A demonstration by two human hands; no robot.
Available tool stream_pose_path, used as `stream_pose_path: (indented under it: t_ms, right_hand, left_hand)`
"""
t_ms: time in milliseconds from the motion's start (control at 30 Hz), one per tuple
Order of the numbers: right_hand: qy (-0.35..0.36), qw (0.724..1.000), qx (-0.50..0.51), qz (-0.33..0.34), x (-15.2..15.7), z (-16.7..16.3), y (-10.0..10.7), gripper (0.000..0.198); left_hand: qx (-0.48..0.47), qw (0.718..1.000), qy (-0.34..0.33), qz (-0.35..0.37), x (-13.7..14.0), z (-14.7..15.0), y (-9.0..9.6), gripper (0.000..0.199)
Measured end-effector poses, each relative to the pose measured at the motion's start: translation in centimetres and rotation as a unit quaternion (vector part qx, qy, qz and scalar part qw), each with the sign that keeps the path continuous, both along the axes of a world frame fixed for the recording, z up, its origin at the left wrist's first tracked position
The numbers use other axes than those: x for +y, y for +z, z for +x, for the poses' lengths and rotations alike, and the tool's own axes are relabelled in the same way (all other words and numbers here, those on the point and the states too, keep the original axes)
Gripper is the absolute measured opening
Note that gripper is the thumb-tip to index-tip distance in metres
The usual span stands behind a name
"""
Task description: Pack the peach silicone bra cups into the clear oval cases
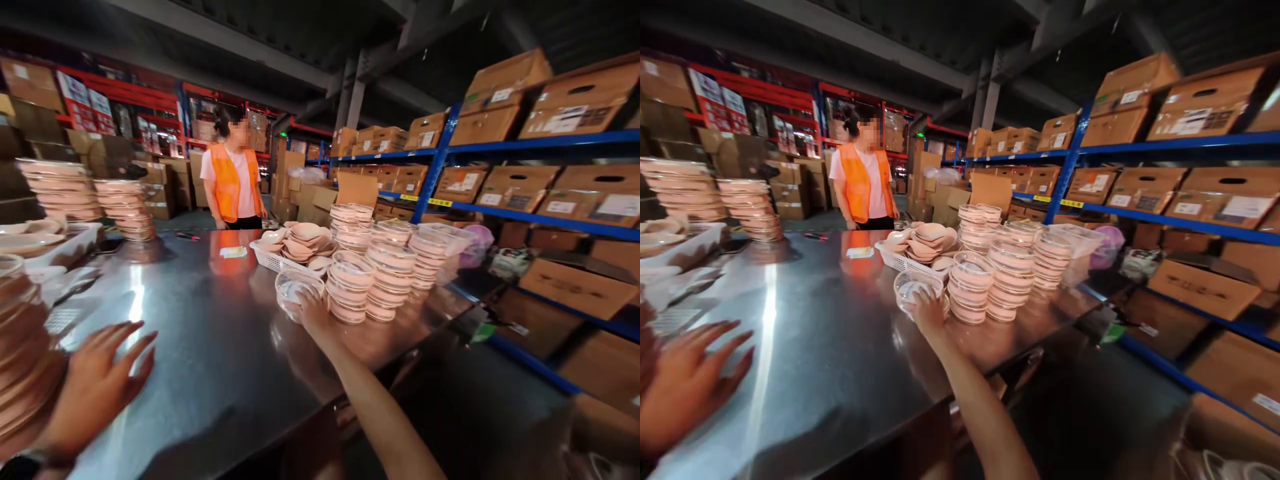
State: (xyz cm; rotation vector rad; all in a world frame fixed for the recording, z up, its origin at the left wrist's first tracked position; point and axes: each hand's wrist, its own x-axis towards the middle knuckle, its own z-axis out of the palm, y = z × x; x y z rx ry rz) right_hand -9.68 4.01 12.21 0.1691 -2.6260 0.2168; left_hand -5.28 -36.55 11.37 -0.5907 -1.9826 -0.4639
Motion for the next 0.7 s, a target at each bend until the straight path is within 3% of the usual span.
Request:
stream_pose_path:
  t_ms: [100, 200, 267, 367, 433, 500, 600, 700]
  right_hand:
    - [0.043, 0.999, -0.001, -0.019, -3.4, 4.1, -0.6, 0.034]
    - [0.143, 0.984, 0.013, -0.104, -6.1, 7.8, -0.9, 0.035]
    - [0.176, 0.97, 0.01, -0.169, -5.7, 8.5, -0.8, 0.039]
    - [0.078, 0.98, 0.0, -0.184, -1.7, 6.7, -0.9, 0.049]
    - [-0.008, 0.991, -0.035, -0.129, 1.6, 4.9, -1.6, 0.054]
    - [-0.033, 0.994, -0.07, -0.082, 3.9, 3.7, -2.6, 0.053]
    - [-0.035, 0.995, -0.071, -0.064, 4.6, 4.1, -3.9, 0.045]
    - [-0.055, 0.99, -0.053, -0.121, 2.4, 5.7, -4.5, 0.037]
  left_hand:
    - [0.069, 0.989, -0.067, -0.114, 6.3, 0.0, -2.2, 0.019]
    - [0.007, 0.973, -0.115, -0.2, 10.5, 0.3, -3.7, 0.036]
    - [-0.052, 0.965, -0.15, -0.208, 11.3, 0.3, -3.8, 0.047]
    - [-0.14, 0.954, -0.197, -0.178, 10.6, 0.0, -2.4, 0.049]
    - [-0.197, 0.937, -0.235, -0.168, 10.0, -0.4, -1.1, 0.049]
    - [-0.244, 0.916, -0.271, -0.168, 9.9, -0.8, -0.3, 0.05]
    - [-0.272, 0.9, -0.301, -0.157, 10.3, -1.1, -0.3, 0.052]
    - [-0.255, 0.906, -0.3, -0.159, 11.0, -1.2, -1.1, 0.063]
